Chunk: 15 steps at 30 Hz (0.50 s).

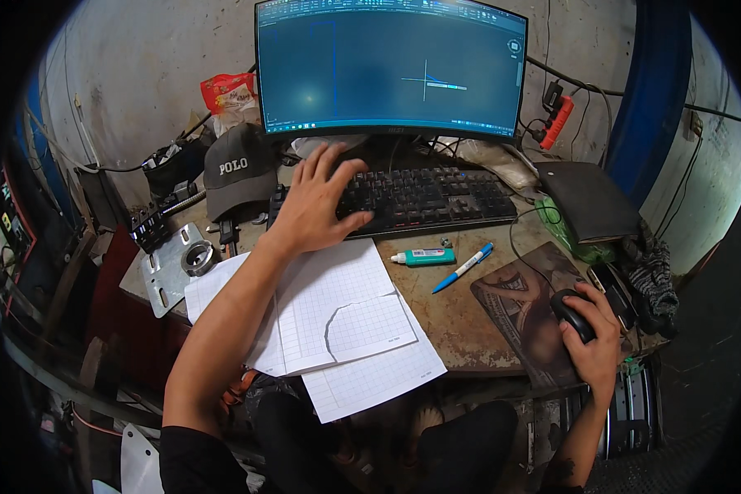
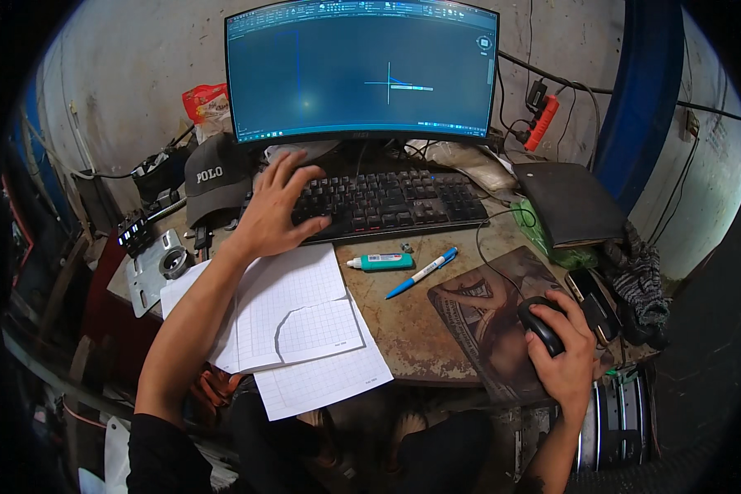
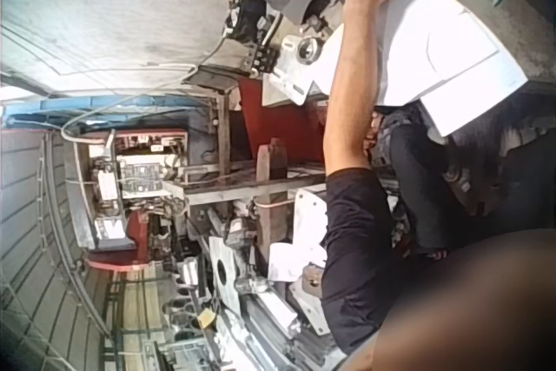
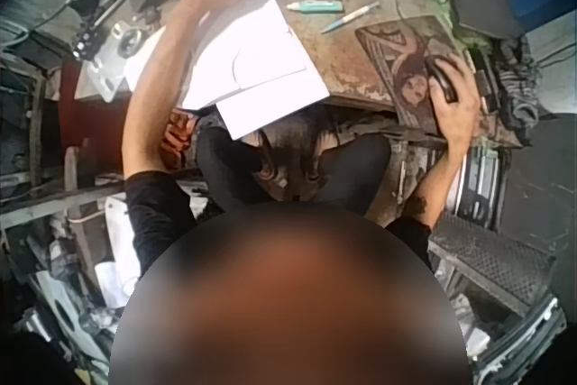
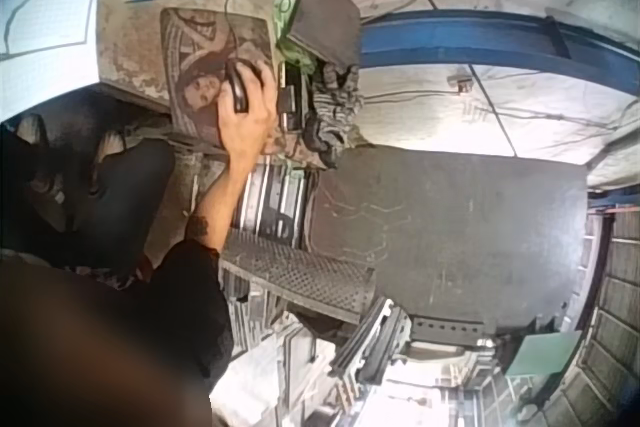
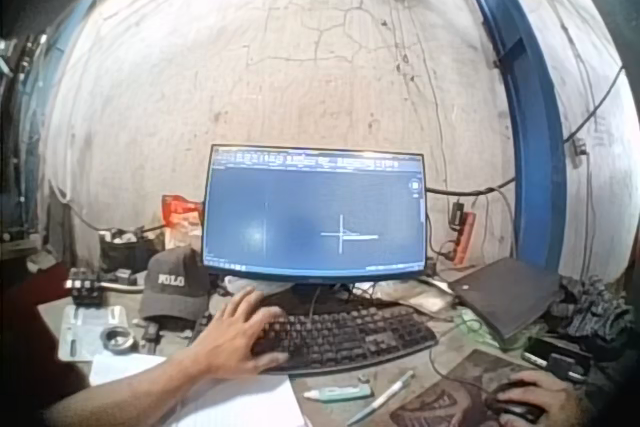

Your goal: Drafting or designing a part using CAD software on a computer.

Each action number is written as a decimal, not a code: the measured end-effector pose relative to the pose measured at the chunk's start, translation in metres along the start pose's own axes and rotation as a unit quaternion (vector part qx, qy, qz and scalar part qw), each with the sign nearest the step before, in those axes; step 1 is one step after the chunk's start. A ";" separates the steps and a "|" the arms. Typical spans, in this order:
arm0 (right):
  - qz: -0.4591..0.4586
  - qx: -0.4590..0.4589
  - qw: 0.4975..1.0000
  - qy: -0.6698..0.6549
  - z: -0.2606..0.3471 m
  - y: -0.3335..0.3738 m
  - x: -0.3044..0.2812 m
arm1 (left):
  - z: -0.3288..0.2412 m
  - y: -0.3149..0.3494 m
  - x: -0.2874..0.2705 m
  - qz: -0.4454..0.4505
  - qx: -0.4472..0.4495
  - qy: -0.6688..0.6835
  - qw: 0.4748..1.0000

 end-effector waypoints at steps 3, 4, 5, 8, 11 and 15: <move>0.003 0.002 1.000 0.000 0.000 0.000 0.000 | 0.008 0.000 -0.009 -0.062 -0.015 0.041 0.997; 0.004 0.003 1.000 -0.002 -0.001 0.000 0.000 | 0.009 -0.001 -0.008 -0.063 -0.014 0.043 0.997; 0.004 0.002 1.000 -0.002 -0.001 0.000 0.000 | 0.010 -0.001 -0.006 -0.053 -0.017 0.043 0.998; 0.003 0.009 1.000 0.000 -0.002 0.001 0.000 | 0.010 -0.001 -0.006 -0.032 -0.024 0.046 0.998; 0.006 0.007 1.000 0.005 -0.002 0.000 0.001 | 0.011 0.000 -0.005 -0.021 -0.031 0.047 0.998; 0.006 0.015 1.000 -0.004 -0.004 0.001 0.002 | 0.011 -0.001 -0.004 -0.009 -0.043 0.051 0.998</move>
Point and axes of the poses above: each hand's wrist, its own y-axis away from the middle knuckle, its own x-axis out of the palm, z = x × y, the point moved 5 cm from there along -y, towards the middle knuckle, and after that the axes turned 3 degrees about z, right-handed, at the moved point
